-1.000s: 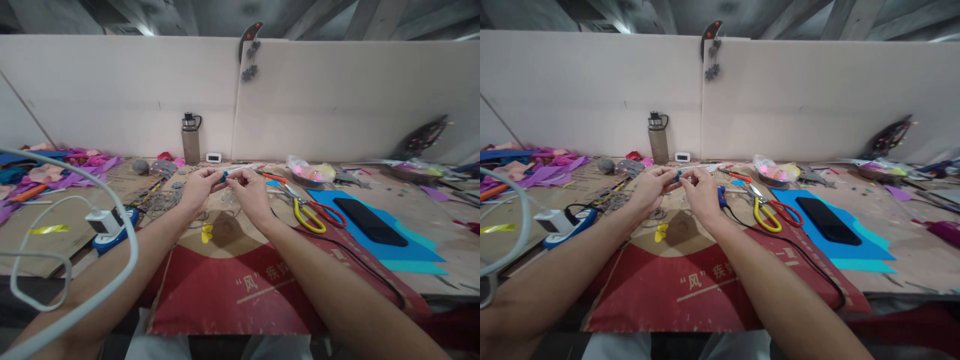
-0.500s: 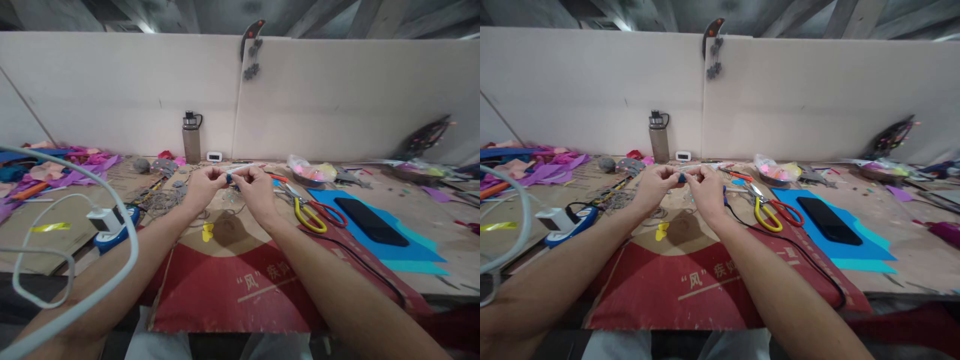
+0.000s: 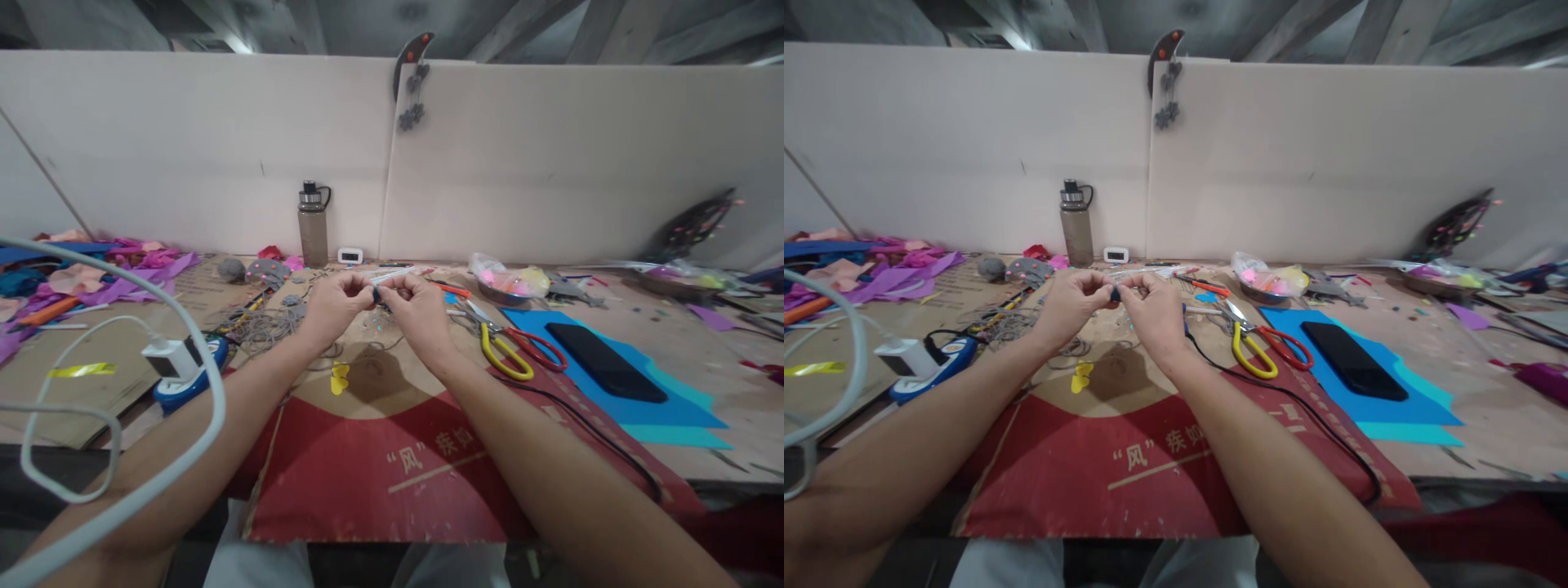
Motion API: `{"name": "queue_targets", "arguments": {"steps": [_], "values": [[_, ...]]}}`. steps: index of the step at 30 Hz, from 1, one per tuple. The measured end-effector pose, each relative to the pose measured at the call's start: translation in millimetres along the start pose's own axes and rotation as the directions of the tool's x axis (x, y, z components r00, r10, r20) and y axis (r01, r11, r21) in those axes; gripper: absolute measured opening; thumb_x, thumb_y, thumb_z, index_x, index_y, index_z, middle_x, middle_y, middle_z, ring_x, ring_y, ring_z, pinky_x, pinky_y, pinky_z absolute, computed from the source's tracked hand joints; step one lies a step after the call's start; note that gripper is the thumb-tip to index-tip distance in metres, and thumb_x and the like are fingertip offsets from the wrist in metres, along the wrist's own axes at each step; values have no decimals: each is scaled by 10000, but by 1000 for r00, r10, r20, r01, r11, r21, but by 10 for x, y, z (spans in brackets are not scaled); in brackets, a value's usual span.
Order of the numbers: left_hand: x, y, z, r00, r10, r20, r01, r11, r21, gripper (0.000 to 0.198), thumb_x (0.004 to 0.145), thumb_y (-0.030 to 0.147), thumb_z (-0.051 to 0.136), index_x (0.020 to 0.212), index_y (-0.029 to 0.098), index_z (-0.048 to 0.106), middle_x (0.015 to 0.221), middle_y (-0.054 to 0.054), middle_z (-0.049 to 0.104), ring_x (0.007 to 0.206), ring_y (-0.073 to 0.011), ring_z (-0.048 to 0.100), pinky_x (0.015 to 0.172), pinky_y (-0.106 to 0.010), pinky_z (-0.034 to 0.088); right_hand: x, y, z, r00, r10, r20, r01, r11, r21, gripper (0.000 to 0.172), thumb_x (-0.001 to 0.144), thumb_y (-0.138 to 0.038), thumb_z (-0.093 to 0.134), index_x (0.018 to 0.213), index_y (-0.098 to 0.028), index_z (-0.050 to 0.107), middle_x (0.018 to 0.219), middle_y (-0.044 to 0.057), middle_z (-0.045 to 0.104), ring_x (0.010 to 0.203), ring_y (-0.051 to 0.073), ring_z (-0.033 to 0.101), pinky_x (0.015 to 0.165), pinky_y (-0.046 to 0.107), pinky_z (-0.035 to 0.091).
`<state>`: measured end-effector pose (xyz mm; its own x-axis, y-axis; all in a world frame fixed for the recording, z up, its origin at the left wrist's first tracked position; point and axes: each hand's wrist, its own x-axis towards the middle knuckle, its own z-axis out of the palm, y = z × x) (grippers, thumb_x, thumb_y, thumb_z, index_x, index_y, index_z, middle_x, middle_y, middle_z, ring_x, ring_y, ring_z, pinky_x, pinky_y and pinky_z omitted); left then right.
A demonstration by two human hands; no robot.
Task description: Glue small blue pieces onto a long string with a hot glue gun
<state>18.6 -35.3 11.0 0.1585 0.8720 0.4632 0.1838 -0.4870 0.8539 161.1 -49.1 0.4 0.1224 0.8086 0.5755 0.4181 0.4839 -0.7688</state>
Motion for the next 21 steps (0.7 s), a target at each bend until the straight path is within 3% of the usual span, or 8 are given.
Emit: {"name": "queue_targets", "arguments": {"steps": [8,16,21], "values": [[19,-59,-27,997,39,72,-38,999,-13,192,726,301,628,787,121,657,707,-24,646,645,-114,602,704,-278,539,22,51,40,997,39,60,-42,997,59,148,737,-314,547,719,-175,593,624,-12,546,558,107,429,521,242,320],[22,24,-53,986,-56,158,90,971,-220,274,715,376,664,771,109,667,753,-34,656,703,-128,624,777,-333,560,55,3,-33,984,122,130,-134,987,92,109,722,-274,518,663,-183,529,564,-41,465,519,92,377,493,233,294],[28,-10,-49,987,-46,157,66,990,-124,244,707,343,682,768,108,656,721,-29,648,668,-116,628,739,-297,559,41,23,-19,986,87,142,-99,992,79,114,727,-291,518,687,-185,535,589,-36,487,530,94,394,507,234,308]]}}
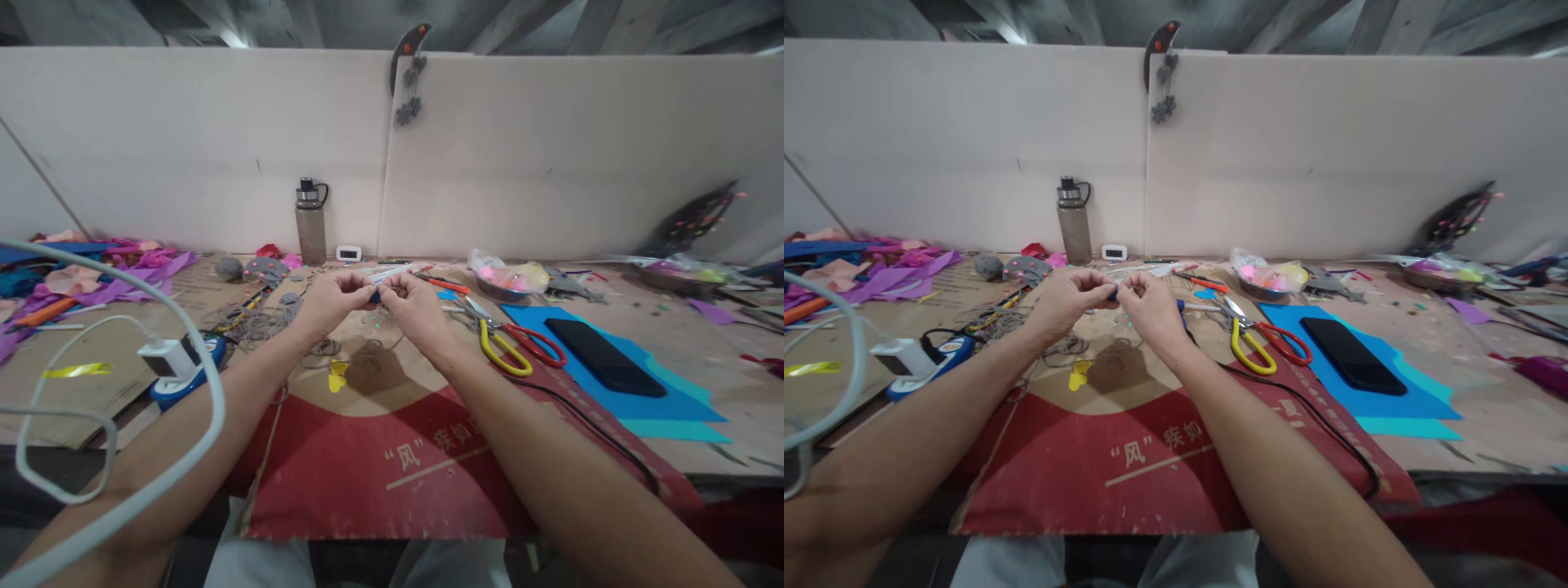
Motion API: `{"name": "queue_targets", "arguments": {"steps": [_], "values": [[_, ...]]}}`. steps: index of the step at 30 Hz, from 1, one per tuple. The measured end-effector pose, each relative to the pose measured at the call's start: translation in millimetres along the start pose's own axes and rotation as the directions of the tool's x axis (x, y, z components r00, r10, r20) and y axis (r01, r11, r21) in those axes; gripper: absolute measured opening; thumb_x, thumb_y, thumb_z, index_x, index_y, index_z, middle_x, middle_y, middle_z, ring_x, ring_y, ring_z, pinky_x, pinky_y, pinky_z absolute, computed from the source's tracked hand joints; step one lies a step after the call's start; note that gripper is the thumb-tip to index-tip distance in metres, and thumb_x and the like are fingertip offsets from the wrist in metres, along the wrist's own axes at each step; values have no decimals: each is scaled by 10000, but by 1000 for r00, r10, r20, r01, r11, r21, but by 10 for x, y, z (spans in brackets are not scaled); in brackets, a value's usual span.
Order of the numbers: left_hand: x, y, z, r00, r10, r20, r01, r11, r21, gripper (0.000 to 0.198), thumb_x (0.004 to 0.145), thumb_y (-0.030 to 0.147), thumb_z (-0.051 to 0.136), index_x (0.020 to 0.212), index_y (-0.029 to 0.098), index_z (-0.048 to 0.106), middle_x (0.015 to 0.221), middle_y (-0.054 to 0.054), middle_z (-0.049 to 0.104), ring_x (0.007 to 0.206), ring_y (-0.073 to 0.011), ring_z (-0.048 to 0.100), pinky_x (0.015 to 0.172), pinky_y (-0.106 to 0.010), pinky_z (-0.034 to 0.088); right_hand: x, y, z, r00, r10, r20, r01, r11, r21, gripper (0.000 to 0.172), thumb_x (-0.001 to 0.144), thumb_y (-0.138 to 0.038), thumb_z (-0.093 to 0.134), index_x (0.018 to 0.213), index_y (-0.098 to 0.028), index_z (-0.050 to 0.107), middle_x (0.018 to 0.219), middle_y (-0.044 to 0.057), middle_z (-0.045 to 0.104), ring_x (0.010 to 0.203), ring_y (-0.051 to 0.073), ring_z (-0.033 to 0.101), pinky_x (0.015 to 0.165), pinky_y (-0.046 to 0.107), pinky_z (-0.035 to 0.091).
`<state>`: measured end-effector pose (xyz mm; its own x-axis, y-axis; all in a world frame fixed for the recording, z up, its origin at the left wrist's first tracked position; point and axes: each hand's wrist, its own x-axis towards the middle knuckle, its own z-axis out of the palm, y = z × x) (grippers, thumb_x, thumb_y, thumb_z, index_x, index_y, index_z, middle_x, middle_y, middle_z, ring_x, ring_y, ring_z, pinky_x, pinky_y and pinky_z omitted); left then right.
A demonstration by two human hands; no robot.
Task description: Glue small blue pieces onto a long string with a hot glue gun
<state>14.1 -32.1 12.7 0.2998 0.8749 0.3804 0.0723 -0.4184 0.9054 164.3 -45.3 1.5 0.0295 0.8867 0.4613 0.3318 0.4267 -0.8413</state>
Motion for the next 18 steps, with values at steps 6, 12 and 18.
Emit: {"name": "queue_targets", "arguments": {"steps": [6,12,18], "values": [[5,41,-8,1000,-8,10,7,995,98,197,712,314,663,735,119,640,684,-16,630,606,-92,592,636,-254,562,9,64,25,999,-50,1,50,997,-56,132,736,-306,512,694,-184,540,617,-28,507,542,97,403,528,241,320],[-13,139,-75,991,-94,93,86,993,85,218,708,312,676,832,134,695,797,-48,694,693,-116,641,688,-274,572,1,85,2,999,-44,16,45,997,-61,115,745,-293,502,701,-189,525,612,-30,499,551,104,417,528,244,321],[-13,136,-79,992,-58,114,33,977,209,186,678,261,702,816,136,713,703,-52,701,607,-121,643,623,-259,555,-15,105,-18,988,-145,54,152,972,-178,119,758,-290,499,714,-189,545,681,-4,554,625,125,461,571,253,336]]}}
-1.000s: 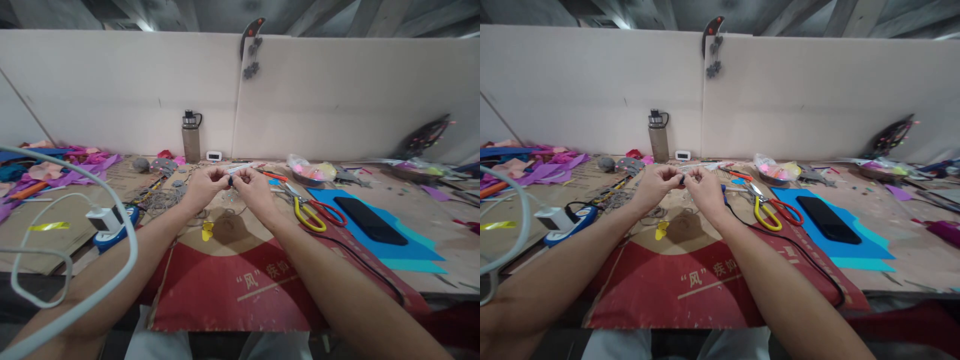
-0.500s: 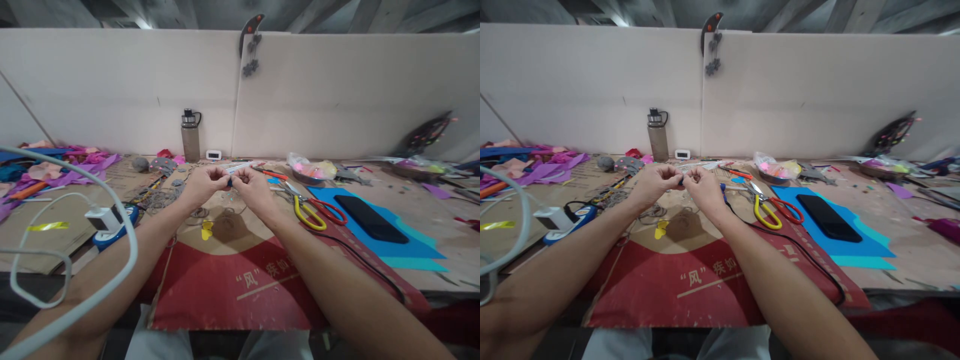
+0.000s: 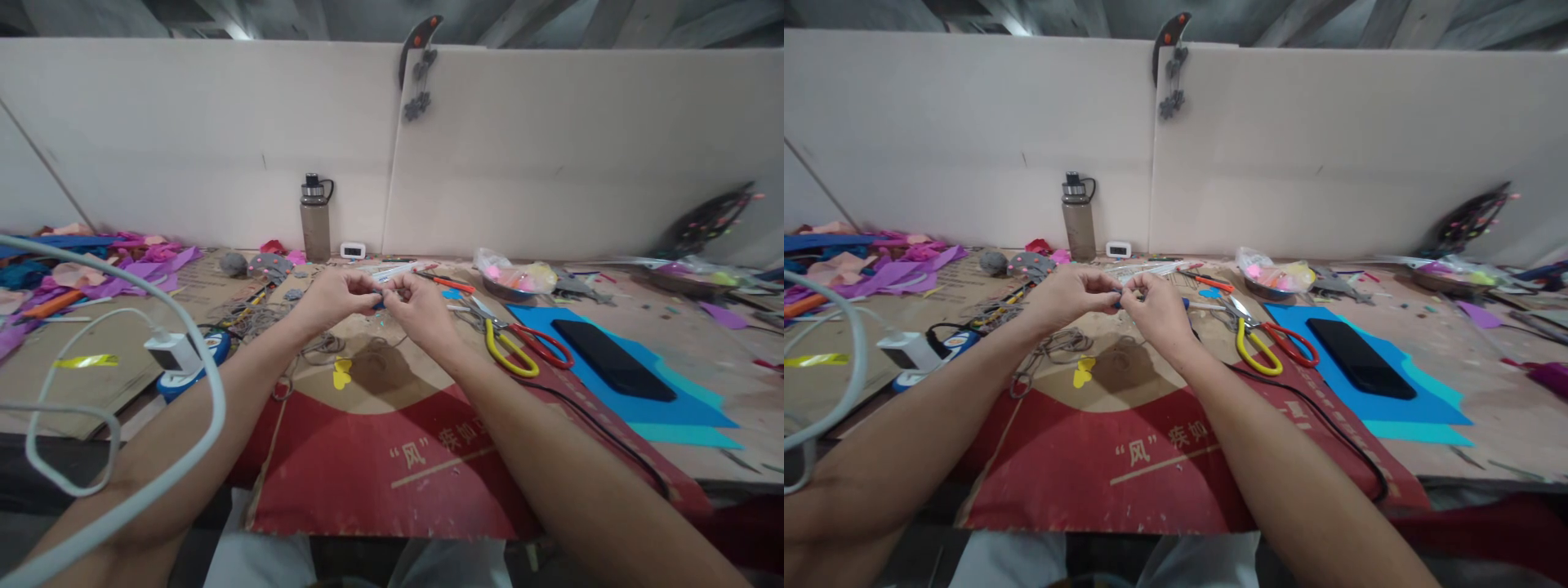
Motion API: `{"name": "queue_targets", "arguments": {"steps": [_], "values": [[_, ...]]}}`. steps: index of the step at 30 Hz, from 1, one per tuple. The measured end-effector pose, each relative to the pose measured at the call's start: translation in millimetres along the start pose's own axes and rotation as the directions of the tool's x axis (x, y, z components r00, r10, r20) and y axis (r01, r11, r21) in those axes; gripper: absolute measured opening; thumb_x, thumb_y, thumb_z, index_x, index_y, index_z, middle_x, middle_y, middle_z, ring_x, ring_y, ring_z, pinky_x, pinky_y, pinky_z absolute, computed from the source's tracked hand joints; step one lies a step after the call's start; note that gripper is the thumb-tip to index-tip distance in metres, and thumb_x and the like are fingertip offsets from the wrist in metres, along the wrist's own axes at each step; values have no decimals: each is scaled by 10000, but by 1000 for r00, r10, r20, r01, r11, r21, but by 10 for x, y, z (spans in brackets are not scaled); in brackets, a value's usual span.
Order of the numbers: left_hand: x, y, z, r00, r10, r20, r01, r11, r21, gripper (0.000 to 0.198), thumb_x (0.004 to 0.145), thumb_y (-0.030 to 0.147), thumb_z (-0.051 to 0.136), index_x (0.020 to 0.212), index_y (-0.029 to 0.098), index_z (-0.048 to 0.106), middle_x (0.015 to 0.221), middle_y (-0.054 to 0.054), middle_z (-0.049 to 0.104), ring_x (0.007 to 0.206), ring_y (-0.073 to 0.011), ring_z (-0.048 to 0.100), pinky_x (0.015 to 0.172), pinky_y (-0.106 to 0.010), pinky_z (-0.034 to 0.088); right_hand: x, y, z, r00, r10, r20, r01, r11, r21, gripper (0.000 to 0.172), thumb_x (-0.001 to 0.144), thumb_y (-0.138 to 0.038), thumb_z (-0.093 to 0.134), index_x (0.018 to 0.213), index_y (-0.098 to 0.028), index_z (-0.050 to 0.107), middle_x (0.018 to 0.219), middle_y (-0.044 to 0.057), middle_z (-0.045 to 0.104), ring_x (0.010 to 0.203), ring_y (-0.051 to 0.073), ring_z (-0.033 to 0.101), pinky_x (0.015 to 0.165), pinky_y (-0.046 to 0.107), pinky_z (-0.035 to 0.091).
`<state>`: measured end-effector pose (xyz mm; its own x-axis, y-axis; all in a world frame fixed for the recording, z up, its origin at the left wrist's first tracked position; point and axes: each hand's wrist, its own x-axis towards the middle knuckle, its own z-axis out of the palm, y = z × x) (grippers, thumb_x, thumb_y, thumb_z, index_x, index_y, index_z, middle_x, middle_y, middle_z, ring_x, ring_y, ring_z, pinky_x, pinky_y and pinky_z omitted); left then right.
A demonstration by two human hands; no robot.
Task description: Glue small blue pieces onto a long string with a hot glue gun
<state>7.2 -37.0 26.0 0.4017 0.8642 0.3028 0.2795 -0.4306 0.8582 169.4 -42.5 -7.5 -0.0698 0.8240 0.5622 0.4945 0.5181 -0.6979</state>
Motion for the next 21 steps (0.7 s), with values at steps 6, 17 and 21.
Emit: {"name": "queue_targets", "arguments": {"steps": [6,17,21], "values": [[7,-25,-16,998,52,-22,-50,996,74,197,680,277,697,811,130,703,684,-50,687,599,-131,641,566,-244,547,-10,-20,-19,1000,-15,-10,15,999,-40,129,775,-296,502,730,-188,557,688,-4,550,629,125,450,577,254,324],[-27,79,-27,996,77,-38,-68,980,189,206,695,289,661,849,162,712,712,-43,679,528,-90,547,415,-173,414,-25,-40,-48,999,-36,-15,35,998,-49,108,783,-287,510,758,-194,561,718,6,575,634,132,460,593,264,332],[-15,62,-60,985,169,-45,-147,939,312,137,697,293,658,756,201,740,634,-11,670,512,-81,523,472,-187,391,-33,-60,-61,997,-75,-10,73,989,-129,97,784,-282,521,755,-199,562,747,18,582,656,142,468,613,274,334]]}}
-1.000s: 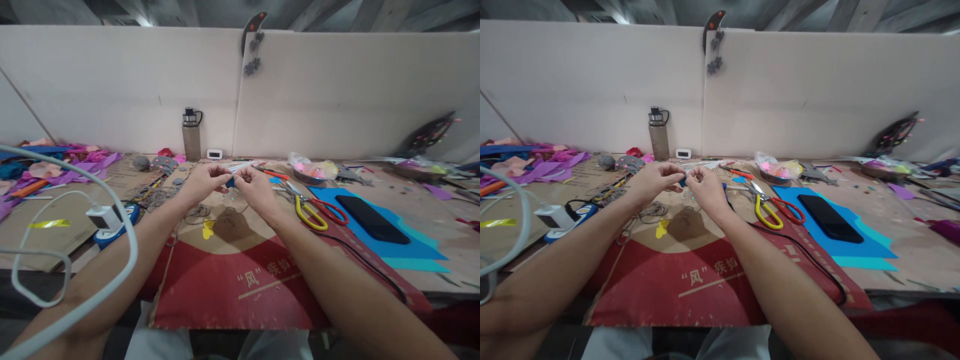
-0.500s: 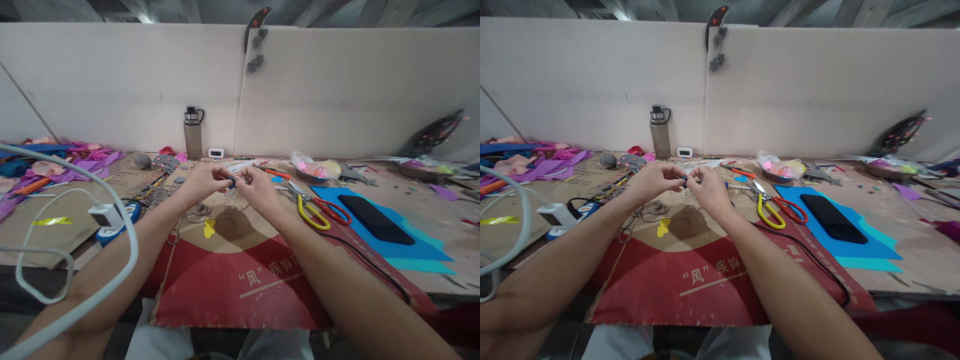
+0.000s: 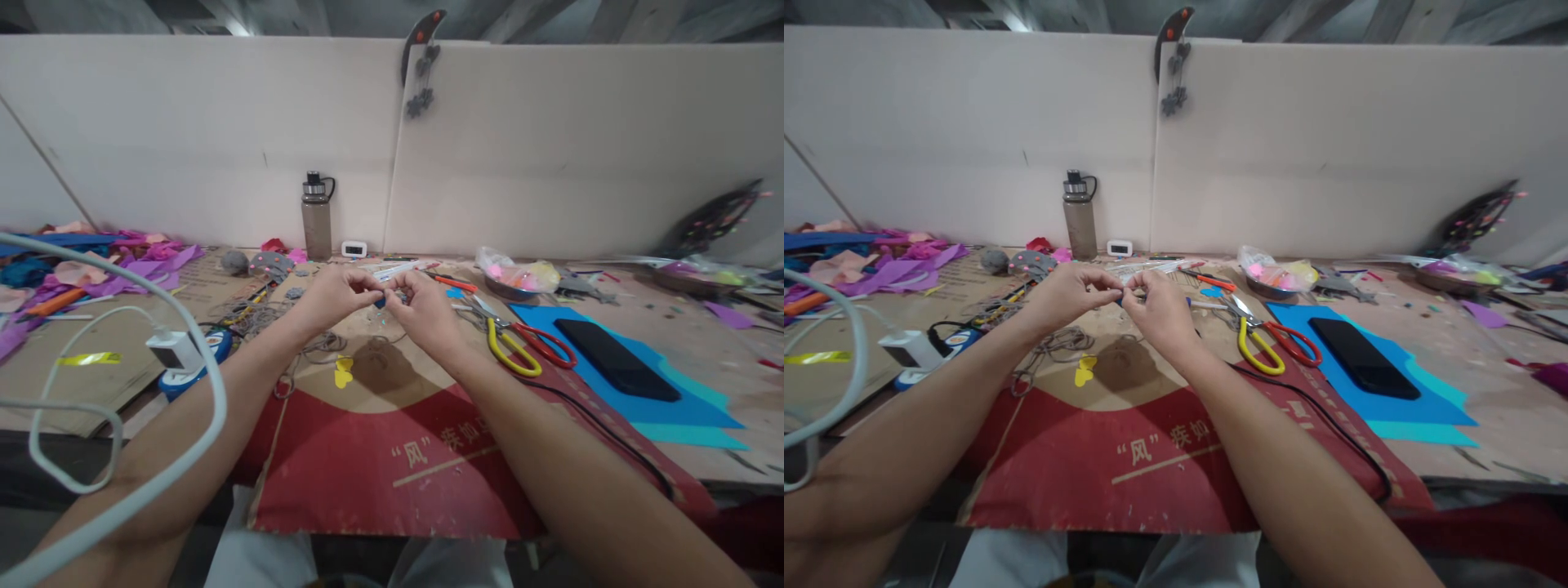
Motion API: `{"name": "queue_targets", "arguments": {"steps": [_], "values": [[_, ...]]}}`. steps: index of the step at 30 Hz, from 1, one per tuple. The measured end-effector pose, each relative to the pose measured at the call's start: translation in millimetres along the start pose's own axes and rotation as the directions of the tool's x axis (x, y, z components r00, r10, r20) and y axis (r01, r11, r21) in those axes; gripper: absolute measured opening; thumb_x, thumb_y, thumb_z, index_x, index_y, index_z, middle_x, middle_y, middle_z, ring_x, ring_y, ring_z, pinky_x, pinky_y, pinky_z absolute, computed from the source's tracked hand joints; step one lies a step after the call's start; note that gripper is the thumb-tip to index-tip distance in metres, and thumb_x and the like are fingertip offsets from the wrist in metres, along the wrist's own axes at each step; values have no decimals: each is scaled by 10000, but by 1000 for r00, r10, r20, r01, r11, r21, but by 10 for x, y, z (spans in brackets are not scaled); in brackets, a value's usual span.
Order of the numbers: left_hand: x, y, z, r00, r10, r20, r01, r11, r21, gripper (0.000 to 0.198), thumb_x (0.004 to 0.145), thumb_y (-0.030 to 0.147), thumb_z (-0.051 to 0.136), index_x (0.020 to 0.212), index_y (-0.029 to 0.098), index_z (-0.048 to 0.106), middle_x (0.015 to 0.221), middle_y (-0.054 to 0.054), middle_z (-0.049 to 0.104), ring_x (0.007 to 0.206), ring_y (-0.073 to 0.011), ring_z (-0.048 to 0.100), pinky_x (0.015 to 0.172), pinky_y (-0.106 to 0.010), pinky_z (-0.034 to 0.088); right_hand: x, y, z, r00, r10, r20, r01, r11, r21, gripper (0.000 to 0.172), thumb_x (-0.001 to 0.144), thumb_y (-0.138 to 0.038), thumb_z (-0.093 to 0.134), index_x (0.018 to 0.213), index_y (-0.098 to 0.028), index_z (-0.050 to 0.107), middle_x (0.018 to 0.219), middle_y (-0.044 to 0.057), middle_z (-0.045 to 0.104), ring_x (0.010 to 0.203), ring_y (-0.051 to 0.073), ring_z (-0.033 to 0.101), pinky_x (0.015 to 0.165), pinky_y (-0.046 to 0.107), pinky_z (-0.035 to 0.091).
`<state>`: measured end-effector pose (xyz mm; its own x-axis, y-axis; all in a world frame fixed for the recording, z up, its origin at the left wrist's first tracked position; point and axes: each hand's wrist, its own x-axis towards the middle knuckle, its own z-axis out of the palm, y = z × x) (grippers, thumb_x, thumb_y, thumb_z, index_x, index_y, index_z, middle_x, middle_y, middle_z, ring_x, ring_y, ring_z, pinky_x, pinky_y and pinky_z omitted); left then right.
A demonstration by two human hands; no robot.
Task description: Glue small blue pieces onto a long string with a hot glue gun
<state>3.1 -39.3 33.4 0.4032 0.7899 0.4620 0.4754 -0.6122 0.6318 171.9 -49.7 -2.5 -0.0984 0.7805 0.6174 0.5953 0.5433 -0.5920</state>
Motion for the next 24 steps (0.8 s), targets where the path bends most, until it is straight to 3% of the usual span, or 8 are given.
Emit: {"name": "queue_targets", "arguments": {"steps": [3,9,16,24], "values": [[6,-23,7,999,41,-27,-40,998,53,134,699,282,652,763,212,746,619,-5,672,533,-91,540,492,-192,394,-5,-27,-8,1000,-27,-9,27,998,-58,82,785,-266,522,771,-200,569,774,32,592,680,153,479,635,286,343],[-16,-32,54,999,-26,38,29,997,-70,173,743,289,607,773,156,715,584,-25,663,483,-101,582,479,-197,456,-12,-41,-18,998,-60,-24,58,995,-75,100,808,-270,514,821,-198,582,805,47,590,695,160,485,649,299,356],[-24,-79,70,994,-66,-86,58,994,-91,195,755,309,596,778,142,694,591,-38,664,500,-115,599,468,-205,470,-32,-28,5,997,-45,-69,49,997,59,183,811,-283,513,968,-189,506,733,-1,501,662,141,463,633,282,372],[-33,-56,105,972,-62,-227,35,992,-119,155,734,288,611,761,150,675,584,-21,654,498,-104,601,435,-185,422,-58,-93,17,998,-47,-48,52,993,103,79,821,-261,483,793,-200,524,736,21,558,669,142,487,638,284,376]]}}
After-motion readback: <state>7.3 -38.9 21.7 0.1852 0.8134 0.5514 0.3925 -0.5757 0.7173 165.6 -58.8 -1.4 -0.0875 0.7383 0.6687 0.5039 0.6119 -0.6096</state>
